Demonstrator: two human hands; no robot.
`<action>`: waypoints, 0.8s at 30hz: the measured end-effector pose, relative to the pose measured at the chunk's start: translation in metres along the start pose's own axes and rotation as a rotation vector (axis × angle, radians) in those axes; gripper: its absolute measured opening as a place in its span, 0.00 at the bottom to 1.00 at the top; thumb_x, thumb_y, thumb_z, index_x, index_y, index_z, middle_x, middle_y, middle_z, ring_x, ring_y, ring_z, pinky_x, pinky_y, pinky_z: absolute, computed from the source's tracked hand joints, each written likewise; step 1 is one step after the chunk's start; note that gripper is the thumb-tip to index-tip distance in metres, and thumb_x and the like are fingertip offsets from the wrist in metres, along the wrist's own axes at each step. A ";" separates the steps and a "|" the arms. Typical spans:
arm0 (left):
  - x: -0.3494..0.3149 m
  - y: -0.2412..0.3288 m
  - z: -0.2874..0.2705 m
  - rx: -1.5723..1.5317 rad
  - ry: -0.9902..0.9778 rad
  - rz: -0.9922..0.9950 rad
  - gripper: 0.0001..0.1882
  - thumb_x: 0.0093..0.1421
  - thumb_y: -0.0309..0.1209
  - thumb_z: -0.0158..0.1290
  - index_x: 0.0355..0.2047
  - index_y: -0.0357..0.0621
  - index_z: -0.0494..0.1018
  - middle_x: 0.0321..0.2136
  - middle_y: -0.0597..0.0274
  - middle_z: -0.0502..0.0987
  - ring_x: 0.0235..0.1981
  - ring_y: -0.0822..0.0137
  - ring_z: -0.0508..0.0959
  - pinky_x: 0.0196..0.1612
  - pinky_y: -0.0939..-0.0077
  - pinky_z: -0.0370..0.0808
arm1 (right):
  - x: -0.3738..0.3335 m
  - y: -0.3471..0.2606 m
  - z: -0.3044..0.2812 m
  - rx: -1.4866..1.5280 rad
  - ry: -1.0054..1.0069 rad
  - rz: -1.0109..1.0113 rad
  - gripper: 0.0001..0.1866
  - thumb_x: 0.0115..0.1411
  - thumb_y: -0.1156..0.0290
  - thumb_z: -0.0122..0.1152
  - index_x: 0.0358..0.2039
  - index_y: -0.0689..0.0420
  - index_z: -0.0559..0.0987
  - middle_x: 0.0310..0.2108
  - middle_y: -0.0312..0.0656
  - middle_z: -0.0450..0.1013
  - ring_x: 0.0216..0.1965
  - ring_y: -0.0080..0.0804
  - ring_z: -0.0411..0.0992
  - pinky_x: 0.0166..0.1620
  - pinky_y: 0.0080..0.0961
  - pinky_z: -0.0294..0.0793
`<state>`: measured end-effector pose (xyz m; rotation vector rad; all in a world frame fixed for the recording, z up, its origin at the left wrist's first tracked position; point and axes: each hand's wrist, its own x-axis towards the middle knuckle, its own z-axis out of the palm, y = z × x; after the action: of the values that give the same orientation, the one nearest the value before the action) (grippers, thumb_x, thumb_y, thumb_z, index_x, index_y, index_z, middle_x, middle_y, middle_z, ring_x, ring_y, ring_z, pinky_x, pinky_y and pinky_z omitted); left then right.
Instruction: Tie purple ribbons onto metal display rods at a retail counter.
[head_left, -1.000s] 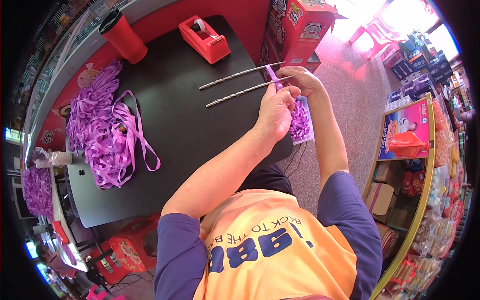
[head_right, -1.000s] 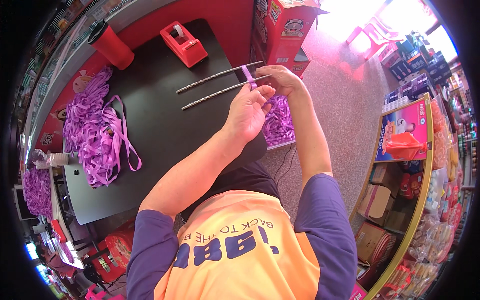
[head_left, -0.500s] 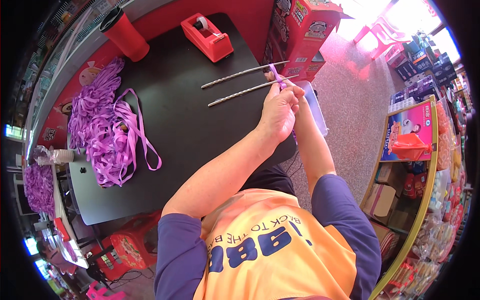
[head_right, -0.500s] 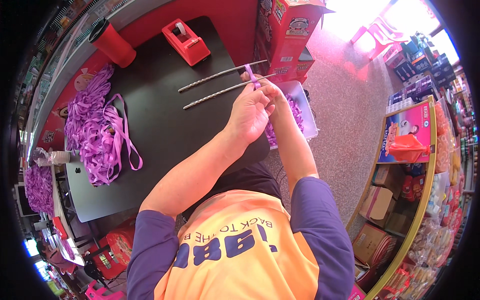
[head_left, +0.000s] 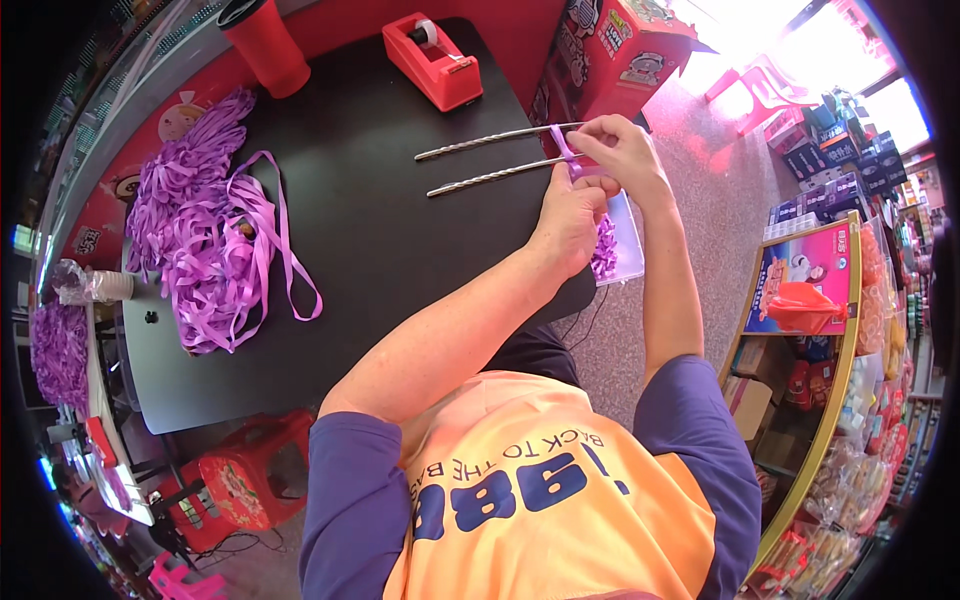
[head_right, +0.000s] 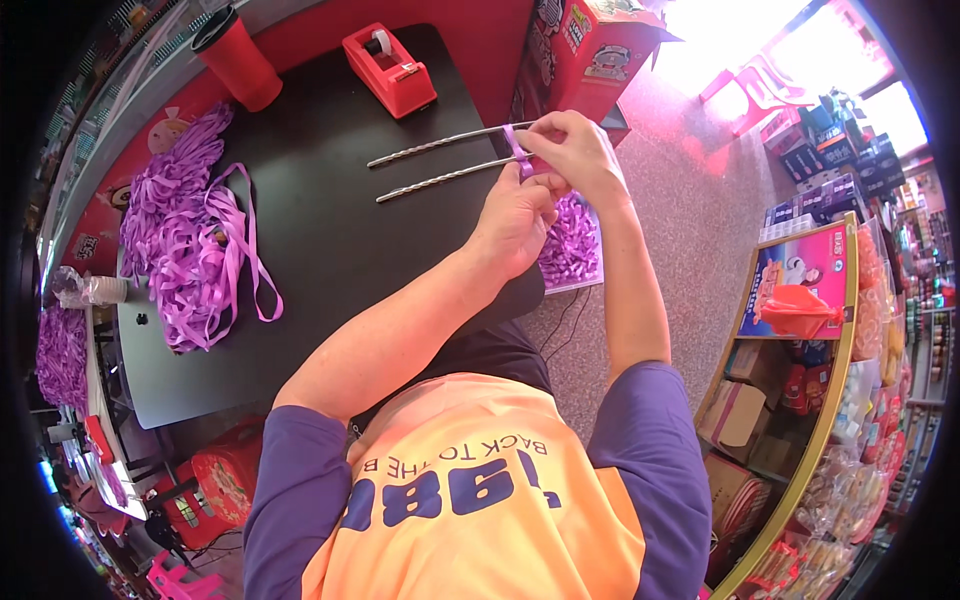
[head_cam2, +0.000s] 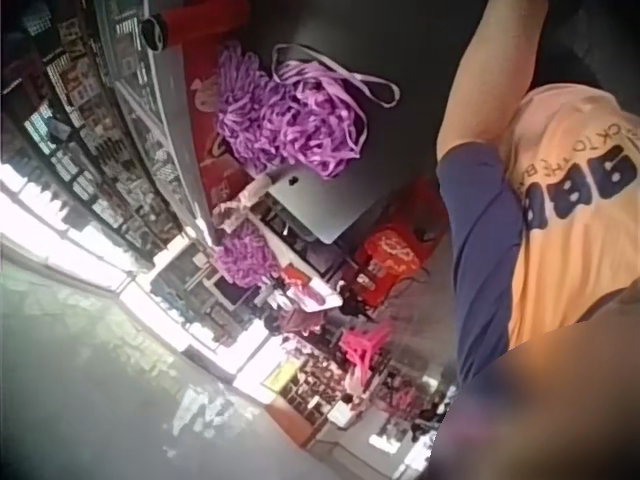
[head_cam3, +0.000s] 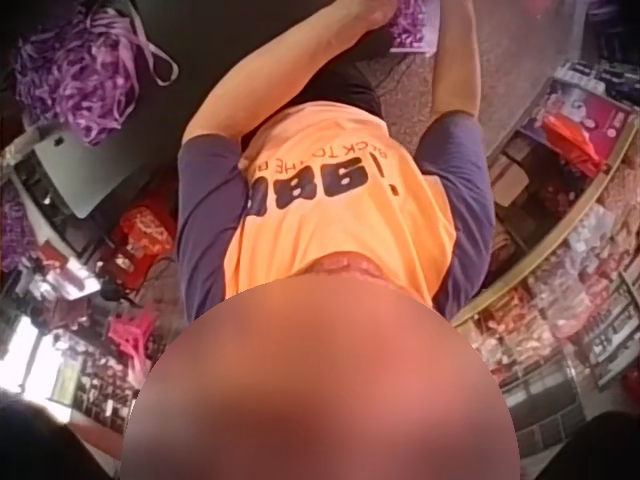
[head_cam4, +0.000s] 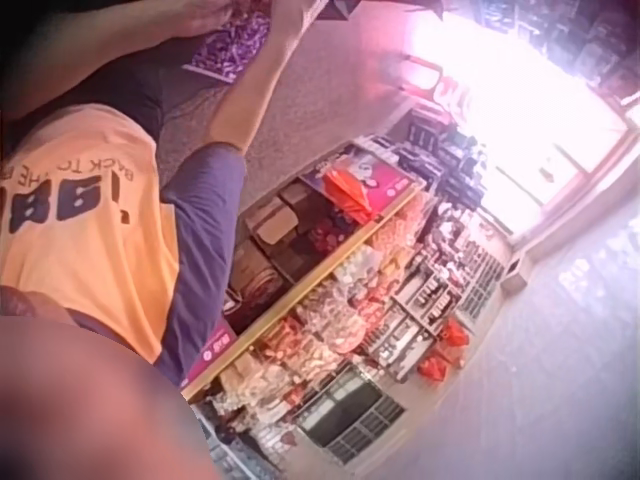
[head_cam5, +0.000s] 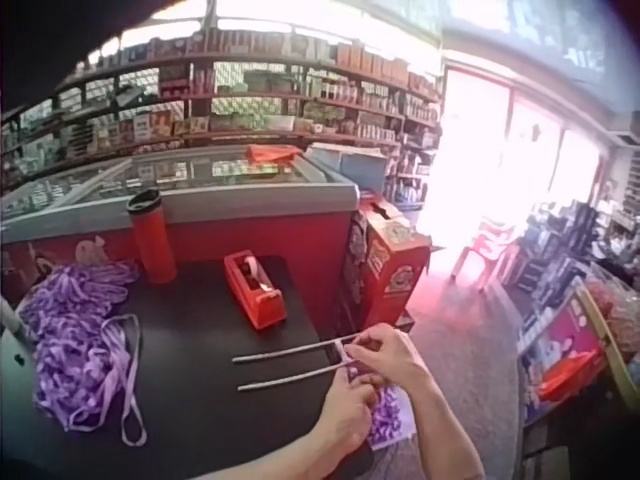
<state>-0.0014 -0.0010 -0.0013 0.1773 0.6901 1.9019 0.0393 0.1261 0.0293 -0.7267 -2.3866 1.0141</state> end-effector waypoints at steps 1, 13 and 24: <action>0.001 0.000 0.000 0.000 -0.001 0.008 0.33 0.46 0.10 0.44 0.55 0.42 0.57 0.36 0.60 0.74 0.38 0.69 0.72 0.32 0.79 0.62 | 0.002 -0.009 0.001 -0.053 -0.020 0.050 0.20 0.52 0.56 0.67 0.34 0.62 0.83 0.30 0.45 0.78 0.32 0.29 0.77 0.38 0.27 0.75; 0.003 -0.002 -0.002 -0.027 -0.002 0.024 0.31 0.47 0.10 0.45 0.54 0.42 0.59 0.35 0.61 0.76 0.35 0.72 0.73 0.32 0.80 0.62 | 0.017 -0.003 0.010 -0.081 -0.119 0.081 0.15 0.50 0.64 0.65 0.32 0.63 0.83 0.23 0.43 0.77 0.24 0.27 0.76 0.31 0.27 0.75; 0.003 -0.001 -0.003 0.022 0.007 -0.002 0.31 0.48 0.12 0.46 0.54 0.41 0.57 0.35 0.60 0.75 0.36 0.70 0.73 0.32 0.78 0.63 | 0.011 0.007 0.005 -0.320 0.015 -0.016 0.14 0.54 0.59 0.63 0.31 0.57 0.85 0.21 0.44 0.77 0.23 0.33 0.75 0.34 0.31 0.74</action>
<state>-0.0032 0.0003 -0.0047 0.1838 0.7155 1.8946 0.0299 0.1348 0.0232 -0.8194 -2.5668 0.6231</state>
